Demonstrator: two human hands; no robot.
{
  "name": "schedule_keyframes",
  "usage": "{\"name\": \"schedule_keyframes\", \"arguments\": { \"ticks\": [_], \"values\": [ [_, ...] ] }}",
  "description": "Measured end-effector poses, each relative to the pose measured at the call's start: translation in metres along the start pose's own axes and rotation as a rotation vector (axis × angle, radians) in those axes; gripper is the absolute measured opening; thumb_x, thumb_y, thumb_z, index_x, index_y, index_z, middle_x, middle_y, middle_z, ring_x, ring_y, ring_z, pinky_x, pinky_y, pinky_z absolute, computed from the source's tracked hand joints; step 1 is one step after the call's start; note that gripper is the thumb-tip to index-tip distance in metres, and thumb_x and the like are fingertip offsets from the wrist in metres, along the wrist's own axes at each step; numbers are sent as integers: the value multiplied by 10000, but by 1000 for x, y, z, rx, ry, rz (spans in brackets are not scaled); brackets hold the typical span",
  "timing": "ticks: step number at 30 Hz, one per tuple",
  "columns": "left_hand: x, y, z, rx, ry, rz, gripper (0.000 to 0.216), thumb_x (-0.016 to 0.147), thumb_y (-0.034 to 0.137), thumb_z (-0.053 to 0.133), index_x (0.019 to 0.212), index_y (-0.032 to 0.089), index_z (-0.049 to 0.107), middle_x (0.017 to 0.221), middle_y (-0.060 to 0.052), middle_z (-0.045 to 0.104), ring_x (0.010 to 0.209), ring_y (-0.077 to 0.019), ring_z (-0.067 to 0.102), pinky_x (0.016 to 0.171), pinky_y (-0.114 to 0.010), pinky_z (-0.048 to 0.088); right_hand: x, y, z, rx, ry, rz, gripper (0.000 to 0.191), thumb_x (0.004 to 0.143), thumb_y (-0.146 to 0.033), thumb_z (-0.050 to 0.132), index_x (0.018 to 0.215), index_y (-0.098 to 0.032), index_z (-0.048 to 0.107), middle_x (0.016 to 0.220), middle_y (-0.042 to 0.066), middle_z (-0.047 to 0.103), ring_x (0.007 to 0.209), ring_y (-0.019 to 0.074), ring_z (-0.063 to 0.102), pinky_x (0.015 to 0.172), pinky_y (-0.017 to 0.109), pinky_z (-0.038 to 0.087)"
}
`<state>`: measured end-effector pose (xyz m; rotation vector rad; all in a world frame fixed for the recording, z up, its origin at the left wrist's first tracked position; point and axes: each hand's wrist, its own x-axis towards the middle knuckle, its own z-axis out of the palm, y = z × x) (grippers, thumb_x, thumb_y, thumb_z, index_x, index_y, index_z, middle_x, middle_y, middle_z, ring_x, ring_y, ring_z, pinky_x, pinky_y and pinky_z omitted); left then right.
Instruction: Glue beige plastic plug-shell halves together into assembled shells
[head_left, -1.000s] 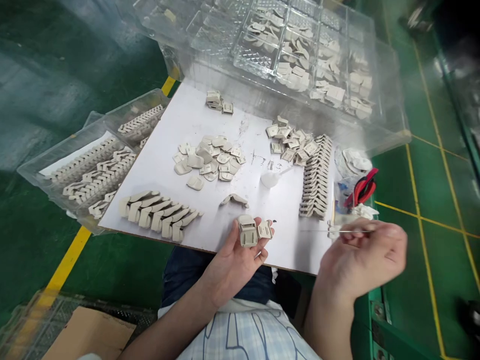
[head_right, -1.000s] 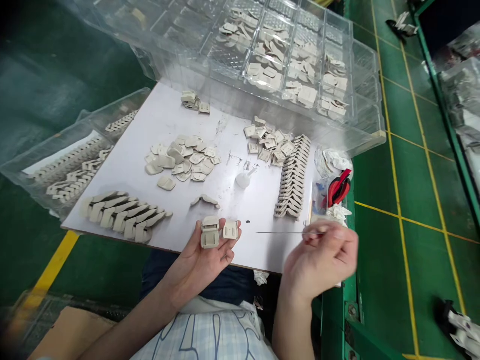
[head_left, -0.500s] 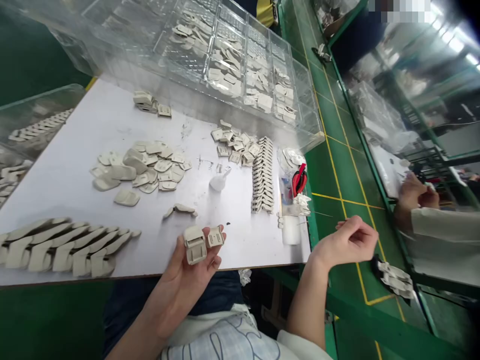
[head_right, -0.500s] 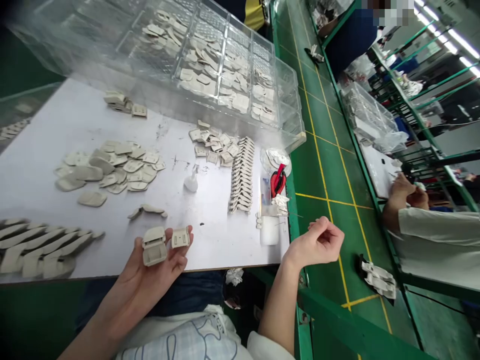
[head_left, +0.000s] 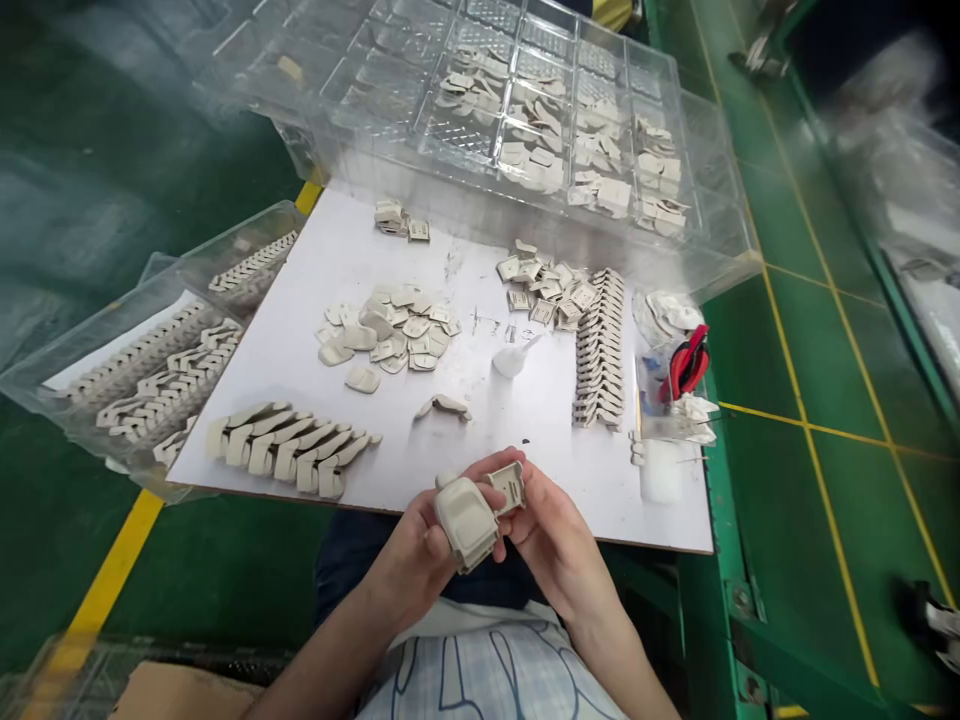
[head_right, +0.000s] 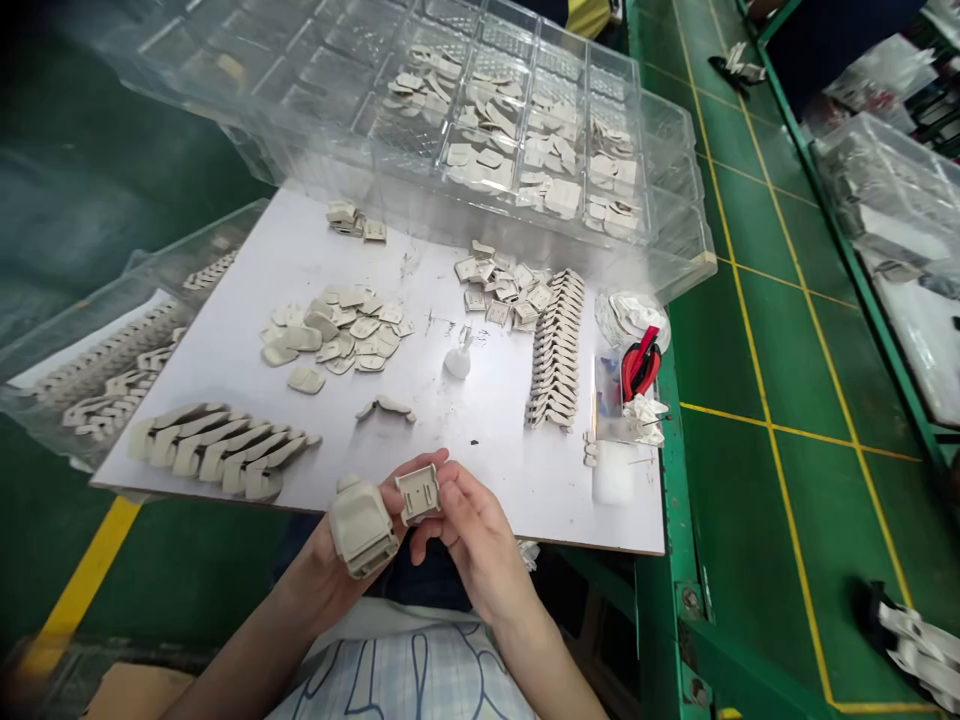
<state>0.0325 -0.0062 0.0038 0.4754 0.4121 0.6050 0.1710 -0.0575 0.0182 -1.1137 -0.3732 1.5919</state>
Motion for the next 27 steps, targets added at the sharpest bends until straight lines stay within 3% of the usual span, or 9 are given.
{"name": "schedule_keyframes", "arguments": {
  "ticks": [3, 7, 11, 13, 17, 27],
  "values": [
    [1, 1, 3, -33, 8, 24, 445, 728, 664, 771, 963, 293, 839, 1299, -87, 715, 1000, -252, 718, 810, -317, 569, 5, -2, 4, 122, -62, 25, 333, 848, -559, 727, 919, -236, 684, 820, 17, 646, 577, 113, 517, 535, 241, 451],
    [4, -1, 2, -28, 176, 112, 406, 727, 624, 800, 943, 282, 836, 1293, -74, 708, 1148, -258, 662, 945, -331, 543, 5, -10, -7, 75, -12, -54, 395, 772, -535, 808, 1055, -276, 711, 825, 19, 644, 683, 156, 561, 637, 278, 486],
    [7, -4, -2, -78, 444, 150, 389, 675, 553, 874, 971, 308, 819, 1023, -11, 736, 980, -164, 667, 910, -270, 527, 3, -10, -14, -298, 126, -317, 331, 819, -432, 795, 1113, -303, 718, 988, 33, 610, 839, 173, 564, 766, 305, 483],
    [7, -5, -1, -113, 510, 135, 417, 640, 529, 906, 972, 293, 813, 933, 8, 723, 900, -132, 654, 873, -246, 517, 3, -8, -11, -512, 174, -442, 265, 833, -329, 791, 1088, -315, 722, 994, 21, 568, 860, 166, 539, 789, 299, 467],
    [7, -4, 3, -136, 509, 102, 465, 615, 505, 927, 990, 253, 814, 904, -11, 739, 897, -150, 654, 843, -255, 507, 4, -5, -2, -706, 162, -504, 339, 840, -228, 775, 1147, -347, 691, 945, -3, 558, 878, 166, 518, 810, 294, 454],
    [7, -3, 7, -116, 529, 120, 436, 613, 467, 937, 976, 252, 827, 864, -7, 756, 868, -131, 659, 809, -210, 512, 7, -7, 1, -772, 141, -539, 303, 846, -242, 772, 1113, -333, 662, 920, -23, 598, 863, 161, 508, 759, 279, 423]
  ]
}}
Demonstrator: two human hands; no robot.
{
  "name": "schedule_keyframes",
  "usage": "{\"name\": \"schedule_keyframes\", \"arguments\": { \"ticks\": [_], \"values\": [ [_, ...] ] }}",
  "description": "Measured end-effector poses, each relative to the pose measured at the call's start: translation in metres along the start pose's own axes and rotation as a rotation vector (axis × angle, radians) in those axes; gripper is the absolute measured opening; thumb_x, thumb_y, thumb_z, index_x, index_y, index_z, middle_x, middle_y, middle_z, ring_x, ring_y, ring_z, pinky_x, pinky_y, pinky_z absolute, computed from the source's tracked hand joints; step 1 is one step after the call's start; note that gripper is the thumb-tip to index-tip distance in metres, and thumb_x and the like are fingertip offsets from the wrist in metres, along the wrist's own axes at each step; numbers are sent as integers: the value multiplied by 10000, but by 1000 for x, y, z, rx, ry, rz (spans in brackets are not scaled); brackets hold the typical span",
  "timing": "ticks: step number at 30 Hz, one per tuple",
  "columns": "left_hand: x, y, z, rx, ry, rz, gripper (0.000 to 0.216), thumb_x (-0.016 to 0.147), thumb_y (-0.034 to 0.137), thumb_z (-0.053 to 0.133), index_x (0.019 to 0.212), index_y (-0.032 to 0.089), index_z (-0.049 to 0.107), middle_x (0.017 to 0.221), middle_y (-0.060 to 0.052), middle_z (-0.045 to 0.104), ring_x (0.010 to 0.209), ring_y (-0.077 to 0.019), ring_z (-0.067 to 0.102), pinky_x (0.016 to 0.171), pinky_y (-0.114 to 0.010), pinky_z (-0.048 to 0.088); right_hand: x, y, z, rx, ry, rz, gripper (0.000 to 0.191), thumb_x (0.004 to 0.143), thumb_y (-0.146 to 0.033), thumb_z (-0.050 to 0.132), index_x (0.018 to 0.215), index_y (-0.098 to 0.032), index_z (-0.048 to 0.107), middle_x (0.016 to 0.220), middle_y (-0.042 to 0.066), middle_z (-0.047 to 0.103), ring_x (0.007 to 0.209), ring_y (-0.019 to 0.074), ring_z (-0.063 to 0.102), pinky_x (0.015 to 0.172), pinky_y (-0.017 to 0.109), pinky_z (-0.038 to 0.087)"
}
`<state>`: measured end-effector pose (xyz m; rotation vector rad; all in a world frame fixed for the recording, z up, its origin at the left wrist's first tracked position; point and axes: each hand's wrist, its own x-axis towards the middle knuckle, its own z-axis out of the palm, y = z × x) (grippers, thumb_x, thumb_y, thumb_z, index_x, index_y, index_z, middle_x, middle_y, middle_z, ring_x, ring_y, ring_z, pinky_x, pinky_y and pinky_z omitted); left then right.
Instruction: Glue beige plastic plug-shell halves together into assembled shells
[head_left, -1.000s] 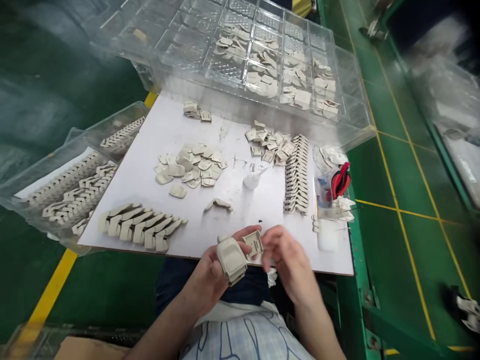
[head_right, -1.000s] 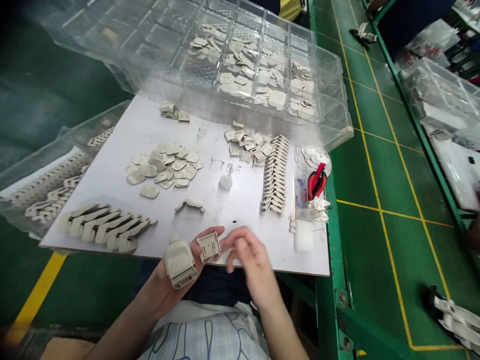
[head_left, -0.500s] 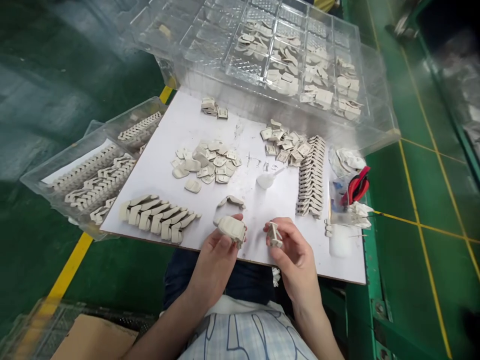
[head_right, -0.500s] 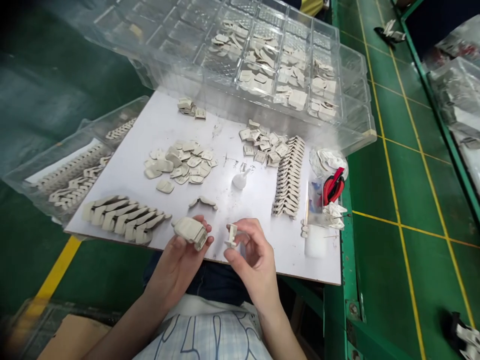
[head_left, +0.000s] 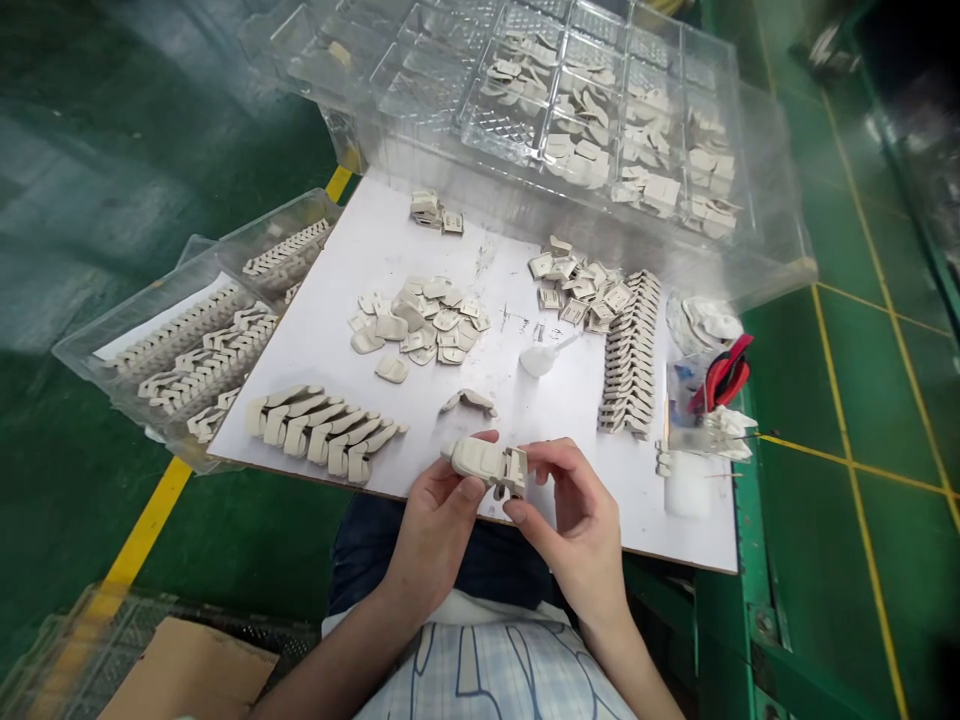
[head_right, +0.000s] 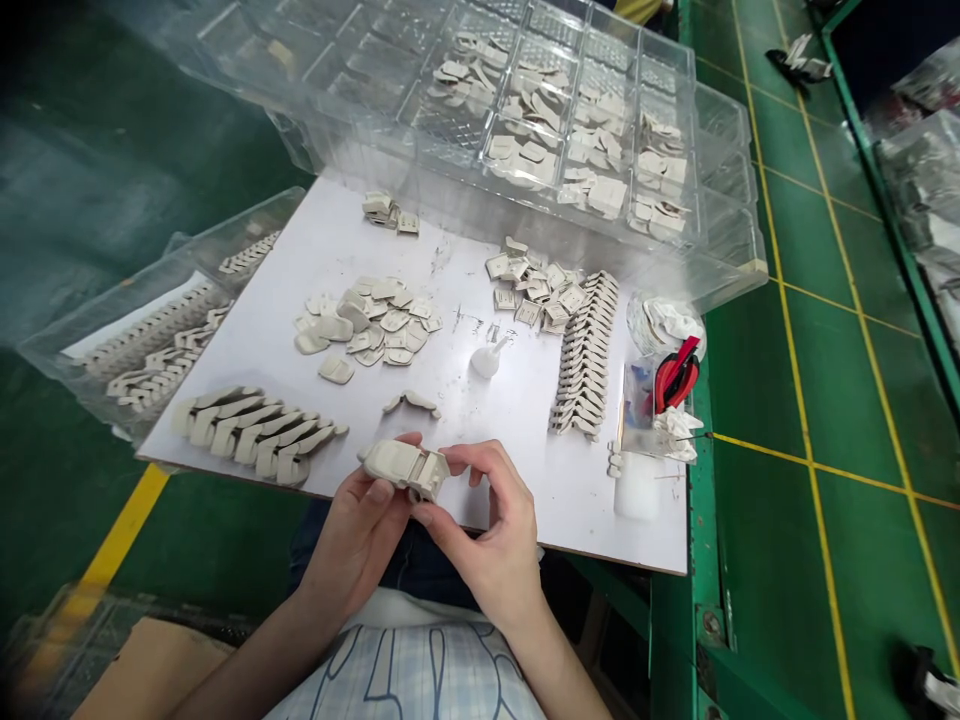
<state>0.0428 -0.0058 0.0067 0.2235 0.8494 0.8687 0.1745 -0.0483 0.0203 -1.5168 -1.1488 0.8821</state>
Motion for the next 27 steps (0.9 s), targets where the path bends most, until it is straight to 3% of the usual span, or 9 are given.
{"name": "schedule_keyframes", "arguments": {
  "ticks": [6, 11, 18, 27],
  "values": [
    [1, 0, 0, 41, -3, 6, 454, 583, 438, 957, 969, 239, 823, 805, -5, 734, 811, -133, 666, 791, -223, 533, 1, 0, 0, -24, -14, -21, 300, 849, -237, 765, 1116, -325, 662, 919, -21, 609, 863, 162, 525, 751, 285, 420],
    [1, 0, -1, 121, 20, 69, 475, 607, 404, 952, 1014, 217, 795, 916, -33, 764, 904, -168, 698, 845, -253, 551, 3, -2, -6, -48, -59, -3, 266, 882, -278, 737, 1140, -310, 678, 969, 9, 636, 911, 183, 564, 795, 312, 453],
    [1, -1, -6, 262, -24, 138, 434, 649, 351, 922, 1012, 180, 755, 959, -64, 790, 911, -216, 734, 800, -294, 597, 6, -5, -11, -50, -90, -8, 219, 892, -263, 729, 1109, -288, 707, 983, 38, 661, 934, 206, 607, 816, 348, 484],
    [0, 5, 0, 363, -3, 229, 411, 720, 320, 877, 1072, 205, 700, 970, -50, 799, 938, -221, 760, 845, -322, 615, 1, -3, -1, 52, 0, 115, 210, 836, -303, 786, 1027, -265, 707, 857, 6, 654, 825, 174, 598, 775, 311, 505]
  ]
}}
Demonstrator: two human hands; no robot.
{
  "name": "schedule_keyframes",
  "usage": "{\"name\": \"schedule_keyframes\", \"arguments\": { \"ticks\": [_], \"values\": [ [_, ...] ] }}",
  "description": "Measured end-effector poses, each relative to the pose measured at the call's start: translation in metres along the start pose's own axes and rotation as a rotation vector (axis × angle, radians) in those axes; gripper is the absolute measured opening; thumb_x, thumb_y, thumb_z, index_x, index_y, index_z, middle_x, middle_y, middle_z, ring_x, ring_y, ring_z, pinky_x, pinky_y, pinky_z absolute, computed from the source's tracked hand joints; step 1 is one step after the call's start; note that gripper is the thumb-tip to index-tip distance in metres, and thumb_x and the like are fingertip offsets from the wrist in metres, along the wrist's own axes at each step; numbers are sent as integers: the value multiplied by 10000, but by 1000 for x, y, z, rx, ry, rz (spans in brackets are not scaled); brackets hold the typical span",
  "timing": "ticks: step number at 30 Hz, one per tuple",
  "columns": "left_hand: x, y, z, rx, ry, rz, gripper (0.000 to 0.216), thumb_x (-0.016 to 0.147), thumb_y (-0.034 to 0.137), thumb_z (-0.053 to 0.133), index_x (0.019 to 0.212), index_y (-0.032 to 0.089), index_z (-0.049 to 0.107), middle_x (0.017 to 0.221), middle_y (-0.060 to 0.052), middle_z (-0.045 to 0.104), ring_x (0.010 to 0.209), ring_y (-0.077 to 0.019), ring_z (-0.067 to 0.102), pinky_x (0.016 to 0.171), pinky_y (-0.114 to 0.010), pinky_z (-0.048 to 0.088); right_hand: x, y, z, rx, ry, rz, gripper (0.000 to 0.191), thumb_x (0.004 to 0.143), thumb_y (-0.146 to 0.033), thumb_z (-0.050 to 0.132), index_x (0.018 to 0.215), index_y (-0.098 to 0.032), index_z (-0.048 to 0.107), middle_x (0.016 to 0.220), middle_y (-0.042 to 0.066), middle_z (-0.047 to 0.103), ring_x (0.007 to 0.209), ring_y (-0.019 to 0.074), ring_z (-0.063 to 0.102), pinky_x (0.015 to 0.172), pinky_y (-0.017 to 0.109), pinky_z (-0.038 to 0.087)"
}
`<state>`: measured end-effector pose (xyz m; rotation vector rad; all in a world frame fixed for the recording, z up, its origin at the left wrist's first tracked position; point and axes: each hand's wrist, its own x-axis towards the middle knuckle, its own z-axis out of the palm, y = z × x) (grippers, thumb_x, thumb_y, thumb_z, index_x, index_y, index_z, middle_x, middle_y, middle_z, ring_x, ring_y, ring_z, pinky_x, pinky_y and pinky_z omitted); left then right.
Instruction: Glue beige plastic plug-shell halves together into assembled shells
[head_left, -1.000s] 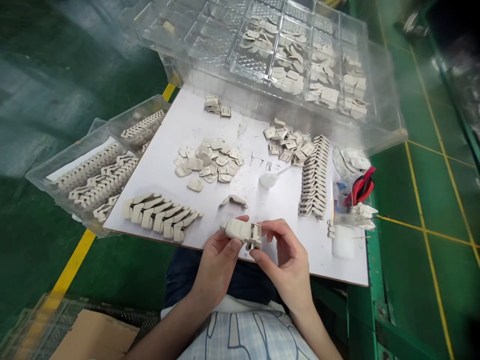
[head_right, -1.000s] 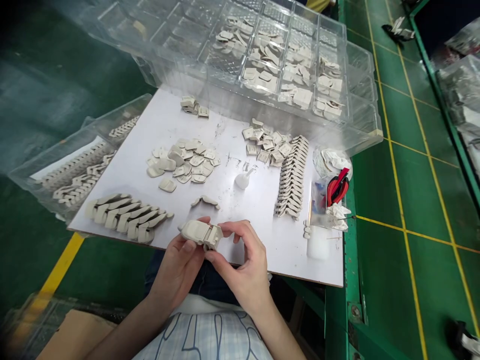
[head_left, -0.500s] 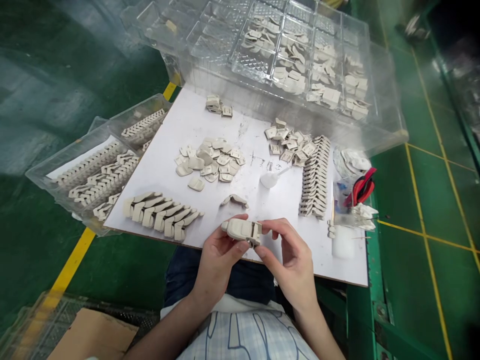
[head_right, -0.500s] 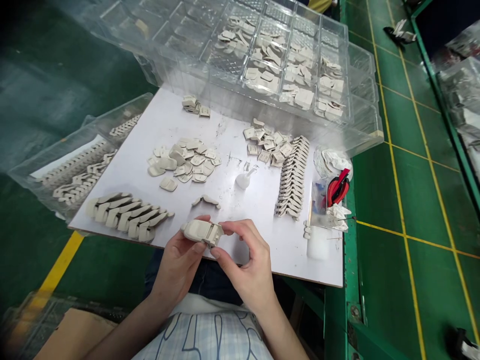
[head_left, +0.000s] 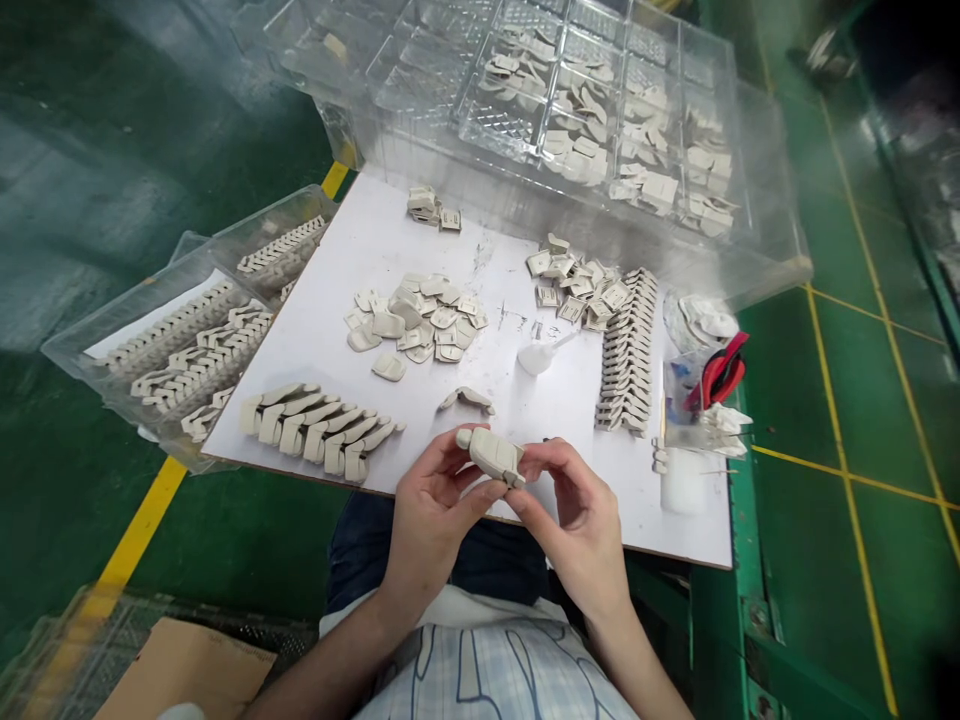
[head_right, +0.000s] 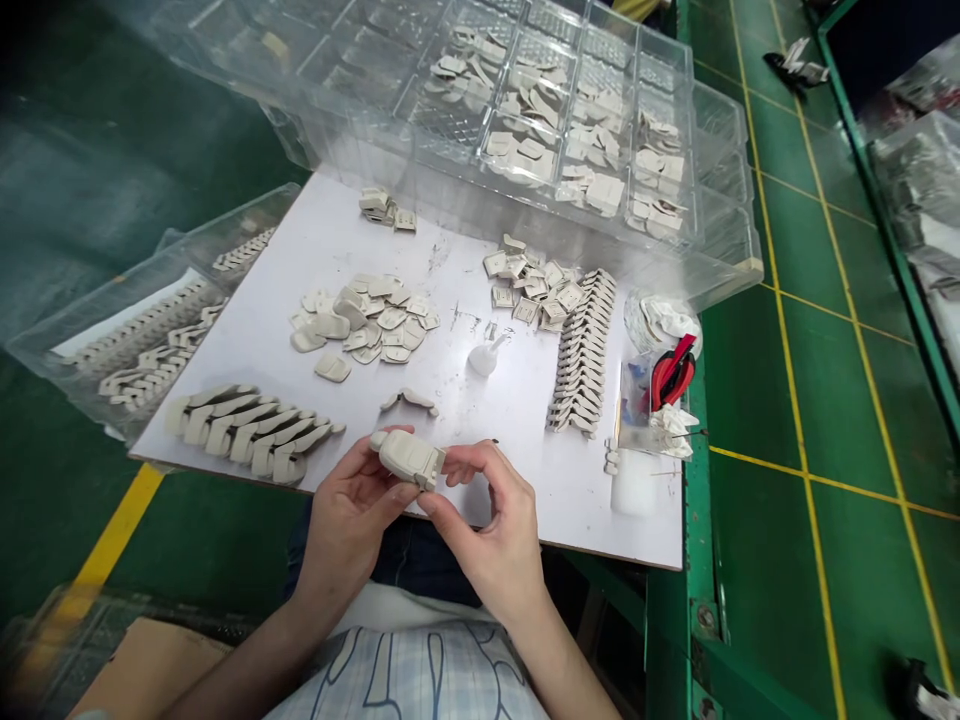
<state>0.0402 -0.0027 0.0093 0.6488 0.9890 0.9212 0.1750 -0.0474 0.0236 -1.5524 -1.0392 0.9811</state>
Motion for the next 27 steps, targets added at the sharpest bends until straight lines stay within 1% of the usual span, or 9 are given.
{"name": "schedule_keyframes", "arguments": {
  "ticks": [3, 5, 7, 10, 12, 17, 20, 24, 27],
  "values": [
    [-2, 4, -6, 153, -55, 141, 260, 802, 265, 810, 1032, 225, 696, 978, -44, 796, 935, -207, 763, 845, -311, 614, -2, 2, 6, 153, 37, 102, 271, 824, -363, 792, 1059, -257, 709, 894, 21, 695, 840, 180, 640, 794, 311, 534],
    [-2, 4, -12, 350, -156, 331, 226, 832, 195, 769, 1048, 235, 716, 1078, -65, 787, 1021, -218, 749, 893, -317, 601, -3, 4, 9, 281, 53, 190, 316, 825, -411, 786, 1085, -252, 701, 936, 35, 718, 849, 183, 659, 783, 304, 547],
    [-1, 2, -17, 561, -189, 591, 288, 813, 129, 770, 1069, 253, 727, 1157, -75, 768, 1076, -234, 729, 916, -333, 593, -5, 6, 13, 398, 34, 274, 355, 813, -451, 790, 1088, -248, 696, 935, 37, 721, 832, 179, 661, 754, 289, 553],
    [4, -2, -19, 769, -42, 958, 327, 791, 73, 766, 1036, 287, 729, 996, -38, 776, 928, -217, 733, 817, -340, 607, -7, 7, 18, 543, -7, 361, 393, 761, -475, 832, 1049, -248, 690, 901, 25, 707, 815, 167, 654, 755, 271, 557],
    [7, -3, -18, 815, 16, 1082, 330, 791, 35, 746, 1007, 285, 725, 842, -6, 757, 821, -199, 716, 746, -328, 600, -8, 6, 21, 612, -7, 385, 395, 739, -468, 853, 1027, -255, 685, 891, 15, 700, 823, 158, 651, 778, 261, 555],
    [10, 1, -17, 772, -41, 1102, 288, 806, 16, 718, 953, 264, 715, 761, 8, 745, 732, -183, 695, 656, -307, 580, -8, 4, 21, 609, -29, 387, 331, 755, -446, 848, 975, -255, 691, 765, -17, 651, 736, 140, 619, 714, 239, 533],
    [12, 5, -17, 764, -84, 1084, 274, 808, 26, 719, 952, 260, 723, 748, 6, 747, 715, -185, 694, 672, -319, 582, -9, 5, 20, 602, -3, 369, 318, 774, -454, 833, 978, -249, 699, 761, -21, 647, 720, 124, 606, 711, 222, 518],
    [12, 8, -20, 805, -147, 1064, 334, 823, 28, 709, 1070, 250, 741, 867, -25, 802, 824, -209, 748, 760, -341, 593, -10, 8, 18, 541, 72, 335, 309, 796, -451, 815, 992, -248, 690, 783, -13, 660, 716, 132, 602, 731, 244, 522],
    [9, 10, -25, 835, -212, 1041, 414, 839, 53, 714, 1190, 272, 728, 984, -39, 829, 903, -237, 777, 790, -360, 596, -10, 9, 14, 493, 72, 314, 309, 811, -459, 801, 1011, -252, 688, 803, -2, 669, 760, 147, 625, 736, 250, 524]
  ]
}}
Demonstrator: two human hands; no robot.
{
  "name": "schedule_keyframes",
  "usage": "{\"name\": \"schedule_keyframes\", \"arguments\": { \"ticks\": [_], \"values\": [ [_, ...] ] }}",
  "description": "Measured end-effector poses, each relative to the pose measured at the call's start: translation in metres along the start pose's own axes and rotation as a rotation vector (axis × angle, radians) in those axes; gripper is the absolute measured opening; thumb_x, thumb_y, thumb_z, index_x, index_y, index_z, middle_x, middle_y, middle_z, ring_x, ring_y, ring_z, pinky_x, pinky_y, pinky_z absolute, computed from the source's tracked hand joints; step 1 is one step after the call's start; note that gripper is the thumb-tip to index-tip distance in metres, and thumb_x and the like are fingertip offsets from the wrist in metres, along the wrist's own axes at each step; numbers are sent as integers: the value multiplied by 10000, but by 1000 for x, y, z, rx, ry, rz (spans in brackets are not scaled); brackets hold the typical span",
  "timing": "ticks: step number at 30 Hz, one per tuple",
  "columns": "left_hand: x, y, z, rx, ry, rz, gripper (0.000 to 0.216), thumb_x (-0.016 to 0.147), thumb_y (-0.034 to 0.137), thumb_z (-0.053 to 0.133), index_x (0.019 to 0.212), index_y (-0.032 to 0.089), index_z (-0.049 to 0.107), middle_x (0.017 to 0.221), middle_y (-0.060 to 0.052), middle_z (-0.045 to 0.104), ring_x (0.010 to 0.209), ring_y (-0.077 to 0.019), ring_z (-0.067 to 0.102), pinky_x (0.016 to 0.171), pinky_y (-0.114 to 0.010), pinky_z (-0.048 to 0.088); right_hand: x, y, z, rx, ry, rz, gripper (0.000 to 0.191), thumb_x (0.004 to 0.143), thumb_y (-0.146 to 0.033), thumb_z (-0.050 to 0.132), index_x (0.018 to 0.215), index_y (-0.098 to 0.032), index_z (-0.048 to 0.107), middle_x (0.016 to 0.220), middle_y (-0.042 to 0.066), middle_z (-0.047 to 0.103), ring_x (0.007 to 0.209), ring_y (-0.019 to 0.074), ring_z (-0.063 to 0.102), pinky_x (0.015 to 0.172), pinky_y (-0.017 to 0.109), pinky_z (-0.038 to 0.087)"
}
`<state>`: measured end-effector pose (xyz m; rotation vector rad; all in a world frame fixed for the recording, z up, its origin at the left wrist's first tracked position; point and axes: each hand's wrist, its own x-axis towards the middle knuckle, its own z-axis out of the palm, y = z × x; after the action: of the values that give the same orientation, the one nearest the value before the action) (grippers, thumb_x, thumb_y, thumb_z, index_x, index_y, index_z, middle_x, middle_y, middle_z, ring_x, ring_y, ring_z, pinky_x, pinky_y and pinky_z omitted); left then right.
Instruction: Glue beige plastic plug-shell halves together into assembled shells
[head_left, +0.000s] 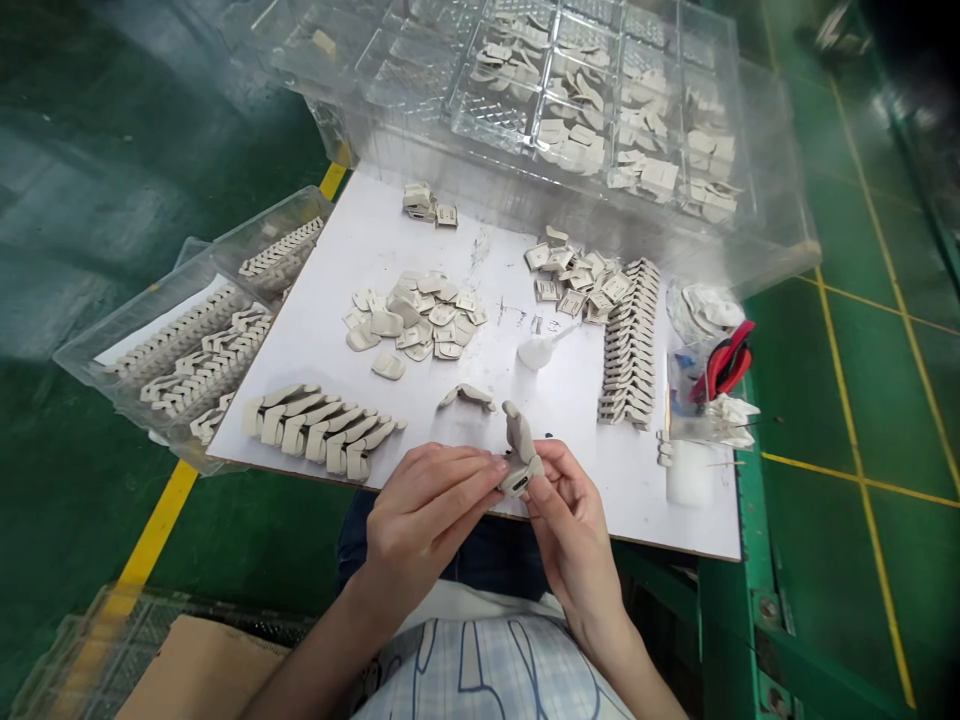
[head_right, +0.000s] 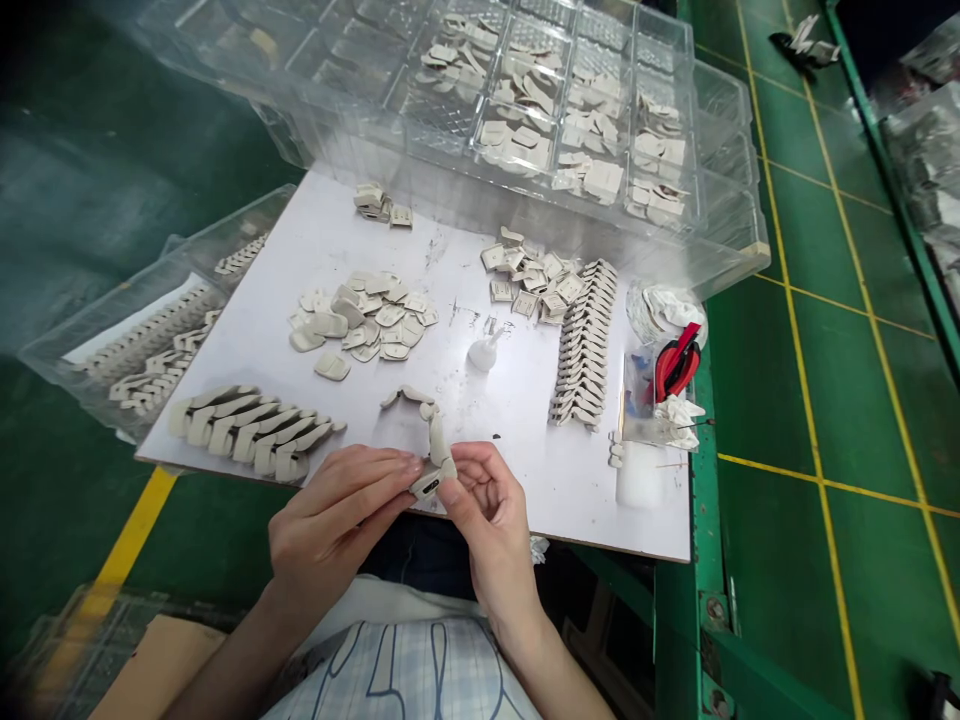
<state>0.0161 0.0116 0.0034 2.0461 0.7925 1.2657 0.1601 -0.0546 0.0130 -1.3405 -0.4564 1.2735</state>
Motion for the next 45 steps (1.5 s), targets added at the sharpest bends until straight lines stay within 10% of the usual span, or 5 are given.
{"name": "schedule_keyframes", "arguments": {
  "ticks": [15, 28, 45],
  "values": [
    [-2, -9, -13, -90, -170, 23, 414, 844, 70, 738, 1187, 301, 746, 1009, -12, 839, 860, -211, 799, 699, -313, 514, 0, -11, -13, -129, -159, 36, 290, 827, -438, 787, 991, -224, 679, 890, 34, 704, 803, 160, 650, 757, 279, 554],
    [2, 3, 1, 102, 13, 43, 290, 804, 41, 756, 1025, 227, 732, 911, -26, 814, 892, -209, 763, 783, -322, 555, -2, -5, 3, 32, -107, -9, 257, 833, -392, 798, 1051, -272, 735, 879, 8, 750, 789, 130, 693, 772, 224, 572],
    [-12, 5, 8, -187, 221, -58, 335, 792, -26, 726, 1052, 185, 742, 918, -36, 771, 877, -204, 734, 745, -336, 628, -13, -14, 18, -310, -125, -371, 266, 881, -236, 753, 1122, -323, 681, 911, -34, 706, 864, 105, 651, 827, 191, 545]
  ]
}}
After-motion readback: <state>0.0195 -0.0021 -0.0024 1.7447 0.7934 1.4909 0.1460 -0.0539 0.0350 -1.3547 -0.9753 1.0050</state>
